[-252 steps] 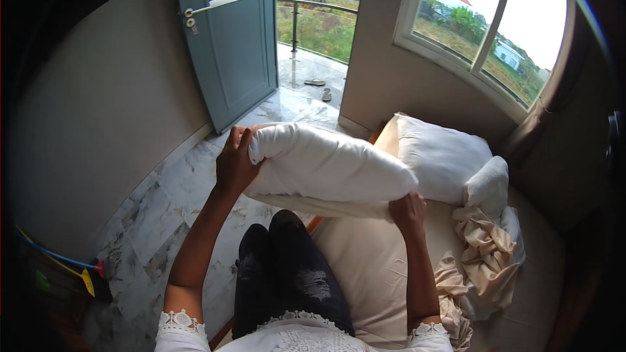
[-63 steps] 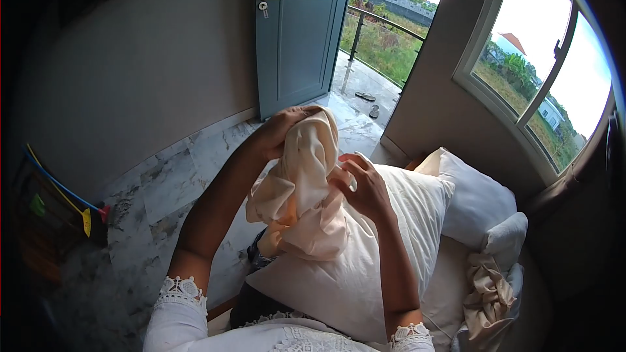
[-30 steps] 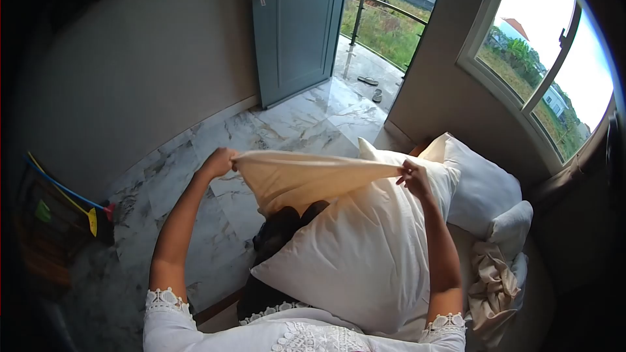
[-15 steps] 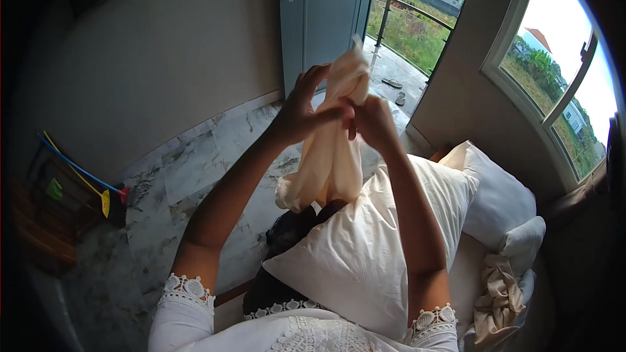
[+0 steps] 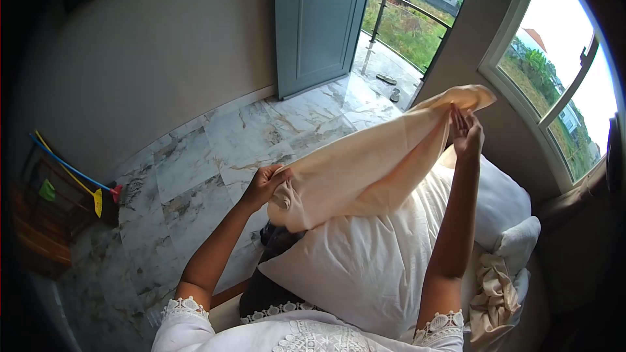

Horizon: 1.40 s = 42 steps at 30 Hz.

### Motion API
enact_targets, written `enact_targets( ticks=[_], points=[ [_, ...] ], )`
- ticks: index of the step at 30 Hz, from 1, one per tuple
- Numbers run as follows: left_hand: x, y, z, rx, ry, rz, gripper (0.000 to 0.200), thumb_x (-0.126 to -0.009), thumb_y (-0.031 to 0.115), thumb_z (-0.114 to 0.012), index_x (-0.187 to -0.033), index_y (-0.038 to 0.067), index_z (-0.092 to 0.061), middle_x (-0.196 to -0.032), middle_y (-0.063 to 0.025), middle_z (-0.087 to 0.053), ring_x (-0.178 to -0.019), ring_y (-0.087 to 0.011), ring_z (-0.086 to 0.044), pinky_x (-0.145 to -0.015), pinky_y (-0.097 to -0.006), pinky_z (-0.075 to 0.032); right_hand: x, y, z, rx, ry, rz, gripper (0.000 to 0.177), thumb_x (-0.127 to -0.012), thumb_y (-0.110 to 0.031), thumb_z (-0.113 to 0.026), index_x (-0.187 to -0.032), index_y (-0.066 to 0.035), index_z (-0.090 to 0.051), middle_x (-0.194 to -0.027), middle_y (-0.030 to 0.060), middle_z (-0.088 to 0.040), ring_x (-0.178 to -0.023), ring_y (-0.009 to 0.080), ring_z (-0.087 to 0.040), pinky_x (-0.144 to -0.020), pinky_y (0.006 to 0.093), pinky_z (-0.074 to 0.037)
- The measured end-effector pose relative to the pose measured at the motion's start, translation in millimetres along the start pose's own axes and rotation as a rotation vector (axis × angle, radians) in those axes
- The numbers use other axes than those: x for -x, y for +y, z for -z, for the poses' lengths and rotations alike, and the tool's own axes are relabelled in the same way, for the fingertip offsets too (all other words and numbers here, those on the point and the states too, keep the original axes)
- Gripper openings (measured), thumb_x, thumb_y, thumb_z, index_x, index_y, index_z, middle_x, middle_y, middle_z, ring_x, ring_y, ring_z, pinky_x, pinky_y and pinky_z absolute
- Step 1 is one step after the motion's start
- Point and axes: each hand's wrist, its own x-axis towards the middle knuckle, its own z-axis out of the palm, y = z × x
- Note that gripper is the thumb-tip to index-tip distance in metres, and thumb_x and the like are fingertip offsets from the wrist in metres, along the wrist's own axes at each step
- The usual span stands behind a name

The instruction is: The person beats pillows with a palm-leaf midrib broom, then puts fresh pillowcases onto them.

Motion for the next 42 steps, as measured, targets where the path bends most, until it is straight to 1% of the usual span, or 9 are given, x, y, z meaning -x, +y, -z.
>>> enact_targets(
  ticks=[7, 10, 13, 18, 23, 27, 30, 38, 42],
  points=[
    [-4.4, 34.4, -9.7, 0.318, -0.053, 0.189, 0.047, -0.086, 0.048, -0.04, -0.099, 0.004, -0.052, -0.083, -0.003, -0.057, -0.074, -0.0079, -0.057, -0.067, -0.0225, -0.047, 137.8, 80.4, -79.6, 0.774, -0.884, -0.291, 0.021, -0.084, -0.023, -0.054, -0.093, -0.004, -0.052, -0.08, 0.0074, -0.061, -0.071, 0.0133, -0.06, -0.06, 0.0225, -0.045],
    [-6.2, 45.2, -16.1, 0.483, -0.154, 0.261, 0.067, -0.079, 0.059, -0.043, -0.113, 0.002, -0.044, -0.104, -0.0097, -0.054, -0.095, -0.0152, -0.054, -0.082, -0.0302, -0.044, 181.2, 98.2, -107.3, 1.198, -1.209, 0.082, 0.043, -0.067, -0.034, -0.07, -0.092, -0.006, -0.05, -0.082, 0.0086, -0.061, -0.067, 0.0221, -0.061, -0.06, 0.0298, -0.046],
    [-11.4, 52.7, -8.4, 0.277, -0.315, 0.027, 0.071, -0.077, 0.059, -0.048, -0.116, -0.001, -0.042, -0.109, -0.0092, -0.051, -0.1, -0.0151, -0.052, -0.085, -0.0308, -0.043, 173.2, 126.7, -101.5, 1.344, -1.177, 0.346, 0.025, -0.07, -0.023, -0.065, -0.081, -0.003, -0.056, -0.071, 0.0097, -0.06, -0.065, 0.0263, -0.06, -0.06, 0.0325, -0.046],
    [-8.8, 80.7, 5.2, -0.847, 0.225, -0.253, 0.021, -0.07, 0.023, -0.061, -0.089, 0.013, -0.065, -0.089, -0.0096, -0.058, -0.079, -0.0243, -0.058, -0.072, -0.0301, -0.046, 136.6, 96.8, -105.2, 0.491, -0.804, -0.2, 0.017, -0.082, -0.012, -0.053, -0.092, 0.001, -0.057, -0.083, 0.005, -0.061, -0.071, 0.0125, -0.059, -0.061, 0.0252, -0.051],
    [-21.1, 85.1, 30.9, -1.136, 0.659, -0.323, 0.018, -0.075, 0.026, -0.053, -0.08, 0.012, -0.063, -0.07, -0.0088, -0.06, -0.073, -0.0273, -0.059, -0.061, -0.0359, -0.046, 122.5, 51.0, -117.2, 0.46, -0.65, -0.188, 0.02, -0.084, -0.019, -0.052, -0.096, -0.004, -0.056, -0.082, 0.0044, -0.061, -0.071, 0.0119, -0.06, -0.06, 0.0255, -0.051],
    [-31.5, 76.4, 75.0, -0.797, 0.672, -0.361, 0.021, -0.084, 0.026, -0.044, -0.087, 0.008, -0.054, -0.068, -0.009, -0.059, -0.065, -0.0239, -0.06, -0.058, -0.0314, -0.046, 95.6, 34.5, -109.5, 0.418, -0.588, -0.126, 0.017, -0.083, -0.022, -0.056, -0.083, -0.006, -0.056, -0.077, 0.0029, -0.059, -0.067, 0.0104, -0.059, -0.059, 0.0242, -0.051],
    [-35.2, 71.3, 104.6, 0.213, 0.427, -0.167, 0.017, -0.084, 0.022, -0.047, -0.086, 0.006, -0.052, -0.07, -0.0016, -0.059, -0.065, -0.014, -0.058, -0.061, -0.0273, -0.045, 74.2, 28.2, -103.4, 0.524, -0.564, -0.151, 0.014, -0.083, -0.02, -0.054, -0.081, -0.006, -0.054, -0.078, 0.004, -0.058, -0.069, 0.0112, -0.058, -0.06, 0.0256, -0.05],
    [-1.9, 140.3, 129.7, -1.226, 0.058, 0.181, 0.058, -0.064, 0.04, -0.071, -0.104, 0.002, -0.053, -0.086, -0.0111, -0.062, -0.075, -0.0238, -0.059, -0.069, -0.0332, -0.045, 55.8, 49.7, -96.7, 0.391, -0.433, -0.181, 0.014, -0.084, -0.018, -0.051, -0.08, -0.005, -0.055, -0.071, 0.0016, -0.053, -0.061, 0.0087, -0.052, -0.055, 0.0214, -0.043],
    [-23.9, 136.1, 75.8, -0.958, 0.013, -0.571, 0.074, -0.064, 0.043, -0.07, -0.118, 0.002, -0.042, -0.093, -0.0181, -0.059, -0.086, -0.0278, -0.059, -0.079, -0.0343, -0.045, 89.6, 70.2, -142.5, 0.743, -0.842, -0.167, 0.017, -0.08, -0.024, -0.057, -0.082, -0.008, -0.058, -0.067, -0.0011, -0.054, -0.056, 0.0046, -0.045, -0.048, 0.0197, -0.035]
  ],
)
